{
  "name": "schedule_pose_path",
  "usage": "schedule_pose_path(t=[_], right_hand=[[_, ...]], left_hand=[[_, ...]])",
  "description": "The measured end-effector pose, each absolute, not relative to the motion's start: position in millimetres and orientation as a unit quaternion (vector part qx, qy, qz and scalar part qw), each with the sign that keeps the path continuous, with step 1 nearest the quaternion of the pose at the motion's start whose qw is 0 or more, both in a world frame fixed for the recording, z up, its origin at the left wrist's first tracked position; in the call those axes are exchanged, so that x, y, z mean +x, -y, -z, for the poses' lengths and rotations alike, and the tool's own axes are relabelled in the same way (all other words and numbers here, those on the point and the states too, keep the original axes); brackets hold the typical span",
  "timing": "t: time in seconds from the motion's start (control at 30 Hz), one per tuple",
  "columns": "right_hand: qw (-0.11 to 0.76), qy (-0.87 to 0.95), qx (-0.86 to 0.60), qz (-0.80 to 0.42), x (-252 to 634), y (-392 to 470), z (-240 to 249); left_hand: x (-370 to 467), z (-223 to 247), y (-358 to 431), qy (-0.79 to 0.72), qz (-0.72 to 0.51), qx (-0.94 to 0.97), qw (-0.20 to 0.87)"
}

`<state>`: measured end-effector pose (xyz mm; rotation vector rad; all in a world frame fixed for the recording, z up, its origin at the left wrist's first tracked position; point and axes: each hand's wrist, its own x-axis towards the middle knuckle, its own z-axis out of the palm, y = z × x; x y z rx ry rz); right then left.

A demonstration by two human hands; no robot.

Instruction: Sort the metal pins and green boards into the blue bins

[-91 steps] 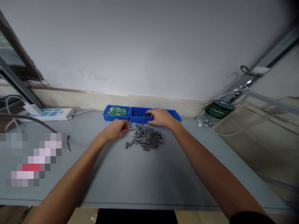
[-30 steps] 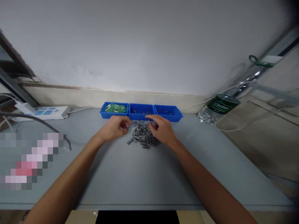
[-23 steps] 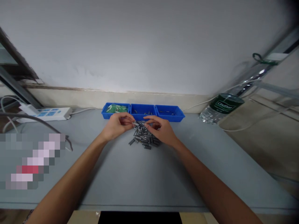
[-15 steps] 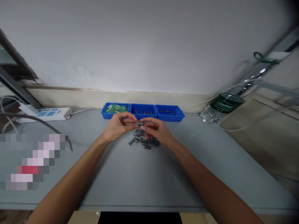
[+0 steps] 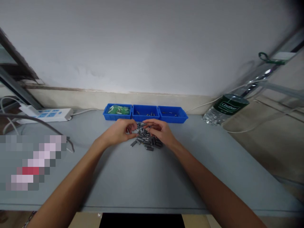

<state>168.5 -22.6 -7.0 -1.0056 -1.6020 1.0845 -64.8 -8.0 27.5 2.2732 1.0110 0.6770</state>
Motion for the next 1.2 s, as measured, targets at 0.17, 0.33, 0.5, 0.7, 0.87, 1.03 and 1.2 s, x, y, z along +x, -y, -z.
schedule_pose_path(t=[0.17, 0.33, 0.5, 0.7, 0.87, 1.03, 1.2], right_hand=[[0.452, 0.708, -0.489, -0.235, 171, 18, 9], [0.421, 0.692, -0.538, -0.232, 173, 13, 11], [0.429, 0.697, -0.523, -0.240, 175, 15, 8], [0.462, 0.689, -0.502, -0.243, 176, 18, 4], [0.476, 0.682, -0.478, -0.284, 176, 17, 7], [0.449, 0.674, -0.438, -0.390, 170, 22, 4], [0.435, 0.627, -0.394, -0.513, 166, 26, -3]], left_hand=[[-67, -23, 7, -0.366, -0.136, 0.875, 0.285], [-66, -24, 9, -0.363, -0.127, 0.874, 0.296], [-69, -23, 8, -0.377, -0.111, 0.886, 0.245], [-71, -21, 5, -0.397, -0.122, 0.880, 0.229], [-69, -22, 2, -0.392, -0.245, 0.851, 0.249], [-61, -24, 5, -0.395, -0.386, 0.750, 0.365], [-54, -26, 7, -0.407, -0.443, 0.670, 0.434]])
